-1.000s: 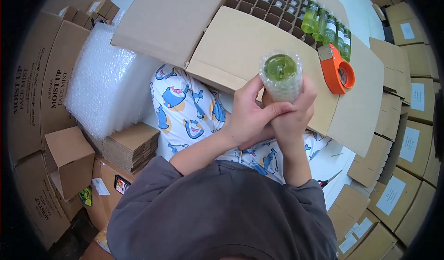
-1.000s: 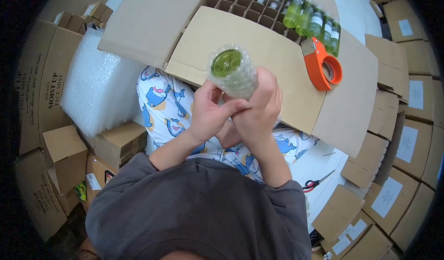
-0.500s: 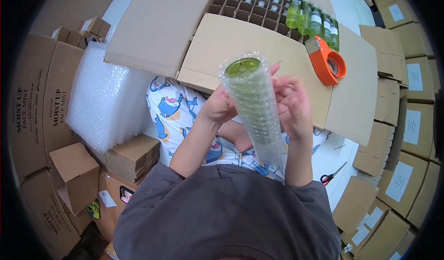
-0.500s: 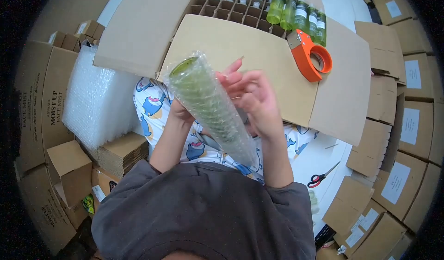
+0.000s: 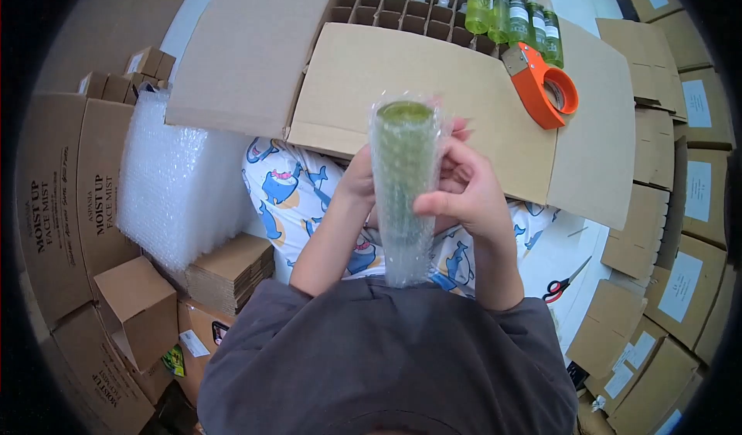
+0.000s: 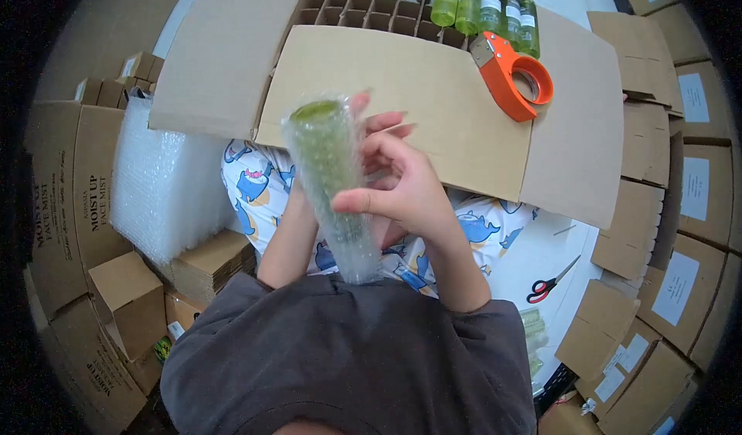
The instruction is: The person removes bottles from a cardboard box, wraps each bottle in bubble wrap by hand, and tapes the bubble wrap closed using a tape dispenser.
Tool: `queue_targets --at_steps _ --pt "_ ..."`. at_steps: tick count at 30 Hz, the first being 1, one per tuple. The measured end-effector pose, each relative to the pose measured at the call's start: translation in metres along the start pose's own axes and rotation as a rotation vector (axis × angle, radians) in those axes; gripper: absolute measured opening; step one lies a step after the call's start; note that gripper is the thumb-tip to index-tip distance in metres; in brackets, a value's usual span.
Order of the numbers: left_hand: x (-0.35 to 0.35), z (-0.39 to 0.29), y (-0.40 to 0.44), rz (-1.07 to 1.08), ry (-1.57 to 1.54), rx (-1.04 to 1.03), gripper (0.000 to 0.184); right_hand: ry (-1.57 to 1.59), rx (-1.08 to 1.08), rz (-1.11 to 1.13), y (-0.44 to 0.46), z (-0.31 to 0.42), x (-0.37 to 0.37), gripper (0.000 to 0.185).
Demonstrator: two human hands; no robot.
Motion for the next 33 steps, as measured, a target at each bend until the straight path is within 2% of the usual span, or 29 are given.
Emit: queue_targets --at_steps 1,2,4,5,8,10,12,13,16,18,21,23,25,27,28,31,32,33 --pt "0.001 0.003 -0.002 0.009 0.000 0.003 0.084 -0.060 0.076 -0.122 -0.003 0.011 0.008 0.043" --pt "0.002 0.002 -0.008 0.058 0.070 -0.074 0.081 -0.064 0.080 -0.132 -0.003 0.015 0.010 0.043" --pt "-0.005 0.000 -0.019 0.150 0.206 -0.225 0.077 -0.289 0.109 -0.364 -0.007 0.027 0.028 0.037" --pt "-0.005 0.005 -0.020 0.154 0.204 -0.219 0.077 -0.400 0.122 -0.478 -0.010 0.033 0.034 0.034" --pt "0.004 0.007 -0.025 -0.143 0.557 -0.140 0.086 -0.401 0.159 -0.573 -0.011 0.036 0.033 0.037" --pt "0.005 0.006 -0.024 -0.102 0.571 -0.097 0.079 -0.402 0.176 -0.617 -0.013 0.037 0.034 0.041" --pt "0.001 0.010 -0.021 -0.015 0.596 -0.011 0.067 -0.799 0.152 -0.727 -0.019 0.046 0.032 0.044" --pt "-0.001 0.011 -0.021 -0.014 0.596 -0.010 0.067 -1.000 0.139 -0.776 -0.021 0.051 0.029 0.046" --pt "-0.001 0.016 -0.019 -0.102 0.373 0.008 0.066 -1.061 0.163 -0.772 -0.019 0.051 0.027 0.048" --pt "0.004 0.019 -0.020 -0.098 0.347 0.006 0.065 -1.096 0.177 -0.772 -0.018 0.052 0.028 0.050" --pt "0.012 0.024 -0.022 -0.091 0.294 0.002 0.063 -1.206 0.132 -0.609 -0.010 0.047 0.030 0.036" --pt "0.014 0.023 -0.021 -0.105 0.285 -0.009 0.059 -1.219 0.038 -0.779 -0.018 0.055 0.072 0.036" --pt "0.015 0.021 -0.022 -0.111 0.280 -0.023 0.058 -1.490 0.013 -1.058 -0.033 0.097 0.097 0.038" --pt "0.017 0.021 -0.023 -0.138 0.267 -0.033 0.055 -1.913 0.023 -1.184 -0.027 0.107 0.125 0.041" --pt "0.017 0.021 -0.023 -0.148 0.260 -0.037 0.054 -1.920 0.027 -1.189 -0.023 0.105 0.134 0.041" --pt "0.021 0.024 -0.025 -0.174 0.276 -0.043 0.054 -1.818 -0.673 -1.016 -0.008 0.075 0.189 0.041" --pt "0.025 0.023 -0.026 -0.191 0.286 -0.048 0.054 -1.826 -0.660 -1.027 -0.009 0.077 0.192 0.041" --pt "0.026 0.022 -0.027 -0.181 0.289 -0.059 0.054 -1.871 -0.541 -0.987 -0.008 0.079 0.187 0.039"
Point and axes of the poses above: each hand's wrist, its own y-axis towards the middle knuckle, its own x-axis out of the back of the hand, z = x × y, the point moved 8 cm from there along y, towards the middle knuckle, and after that the axes turned 12 degrees about z, right-handed, at the moved point
